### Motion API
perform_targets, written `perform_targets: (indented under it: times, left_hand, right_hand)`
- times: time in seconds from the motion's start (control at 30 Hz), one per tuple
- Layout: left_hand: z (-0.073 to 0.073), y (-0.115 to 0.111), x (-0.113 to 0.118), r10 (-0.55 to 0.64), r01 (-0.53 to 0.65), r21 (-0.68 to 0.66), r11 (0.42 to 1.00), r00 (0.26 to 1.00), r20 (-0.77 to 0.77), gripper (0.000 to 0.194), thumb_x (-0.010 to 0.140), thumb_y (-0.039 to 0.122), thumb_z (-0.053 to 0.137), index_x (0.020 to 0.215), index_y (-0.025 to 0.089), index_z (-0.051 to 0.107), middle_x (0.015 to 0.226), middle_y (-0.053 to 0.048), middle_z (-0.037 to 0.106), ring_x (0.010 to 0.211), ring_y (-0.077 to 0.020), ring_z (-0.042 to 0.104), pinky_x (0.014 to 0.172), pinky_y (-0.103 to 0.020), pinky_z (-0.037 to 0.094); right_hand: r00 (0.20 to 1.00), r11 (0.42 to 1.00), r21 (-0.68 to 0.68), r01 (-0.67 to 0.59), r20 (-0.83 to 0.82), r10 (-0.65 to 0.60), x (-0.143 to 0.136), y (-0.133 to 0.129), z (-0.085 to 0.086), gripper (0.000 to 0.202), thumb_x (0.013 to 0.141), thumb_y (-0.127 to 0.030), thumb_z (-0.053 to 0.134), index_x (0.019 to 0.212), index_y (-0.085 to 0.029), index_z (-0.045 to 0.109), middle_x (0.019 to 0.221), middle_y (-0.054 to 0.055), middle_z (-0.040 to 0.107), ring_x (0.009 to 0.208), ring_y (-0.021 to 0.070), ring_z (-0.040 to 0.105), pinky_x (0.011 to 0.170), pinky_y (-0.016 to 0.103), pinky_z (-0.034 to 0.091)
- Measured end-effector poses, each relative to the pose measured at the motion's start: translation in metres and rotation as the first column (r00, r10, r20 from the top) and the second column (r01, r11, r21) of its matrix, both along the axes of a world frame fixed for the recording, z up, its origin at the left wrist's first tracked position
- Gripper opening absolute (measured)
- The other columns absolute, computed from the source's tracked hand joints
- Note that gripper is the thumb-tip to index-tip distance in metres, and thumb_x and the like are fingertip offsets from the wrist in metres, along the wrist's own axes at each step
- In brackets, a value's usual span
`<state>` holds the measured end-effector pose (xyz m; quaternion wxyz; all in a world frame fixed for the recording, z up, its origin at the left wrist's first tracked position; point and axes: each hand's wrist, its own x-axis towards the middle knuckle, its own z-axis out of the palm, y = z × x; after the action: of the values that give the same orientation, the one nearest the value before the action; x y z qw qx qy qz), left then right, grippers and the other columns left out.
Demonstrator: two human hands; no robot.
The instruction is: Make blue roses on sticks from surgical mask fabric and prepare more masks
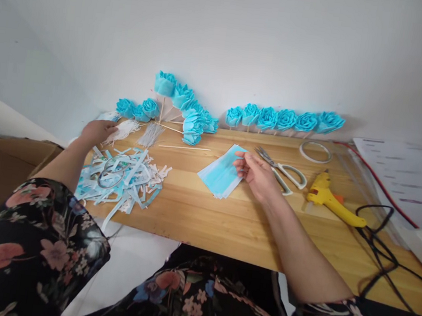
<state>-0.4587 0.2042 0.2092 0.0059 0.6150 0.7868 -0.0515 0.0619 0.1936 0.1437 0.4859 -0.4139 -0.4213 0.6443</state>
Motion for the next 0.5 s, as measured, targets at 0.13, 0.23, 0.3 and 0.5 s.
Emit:
perform_targets:
  times: [0.13, 0.23, 0.3, 0.5]
  left_hand:
    - [0.010, -0.010, -0.004, -0.001, 0.001, 0.070, 0.998, 1.000, -0.012, 0.059, 0.103, 0.046, 0.037, 0.140, 0.007, 0.061, 0.114, -0.008, 0.065, 0.089, -0.0169, 0.047, 0.071, -0.022, 0.031]
    - [0.007, -0.015, 0.003, -0.048, 0.050, 0.075, 0.996, 0.999, -0.024, 0.061, 0.101, 0.052, 0.040, 0.129, 0.006, 0.068, 0.108, -0.009, 0.063, 0.088, -0.0177, 0.046, 0.070, -0.024, 0.030]
    - [0.002, -0.016, 0.011, -0.097, 0.099, 0.042, 0.994, 0.994, -0.041, 0.063, 0.097, 0.059, 0.046, 0.119, 0.006, 0.072, 0.103, -0.009, 0.063, 0.087, -0.0181, 0.046, 0.069, -0.025, 0.030]
    - [-0.011, -0.011, 0.028, -0.098, 0.100, 0.031, 0.994, 0.993, -0.063, 0.050, 0.096, 0.046, 0.047, 0.112, 0.007, 0.074, 0.099, -0.009, 0.062, 0.085, -0.0175, 0.046, 0.069, -0.027, 0.030]
  right_hand:
    - [0.999, 0.999, 0.015, 0.043, -0.001, -0.043, 0.001, 0.002, 0.002, 0.049, 0.067, -0.063, 0.082, 0.094, -0.023, 0.076, 0.077, 0.003, 0.072, 0.064, 0.0148, 0.059, 0.055, 0.028, 0.045]
    - [0.999, 0.999, 0.002, 0.040, -0.011, -0.040, 0.000, 0.001, 0.002, 0.049, 0.066, -0.063, 0.084, 0.092, -0.023, 0.076, 0.075, 0.002, 0.071, 0.064, 0.0145, 0.058, 0.055, 0.027, 0.044]
    - [0.999, 0.999, -0.002, 0.033, -0.021, -0.033, 0.000, 0.001, 0.001, 0.049, 0.065, -0.063, 0.084, 0.092, -0.023, 0.076, 0.074, 0.002, 0.071, 0.064, 0.0142, 0.058, 0.055, 0.027, 0.043]
    - [0.996, 0.997, 0.002, 0.077, -0.039, -0.076, 0.004, 0.004, 0.003, 0.046, 0.071, -0.061, 0.081, 0.093, -0.021, 0.075, 0.076, 0.002, 0.071, 0.064, 0.0130, 0.059, 0.055, 0.026, 0.044]
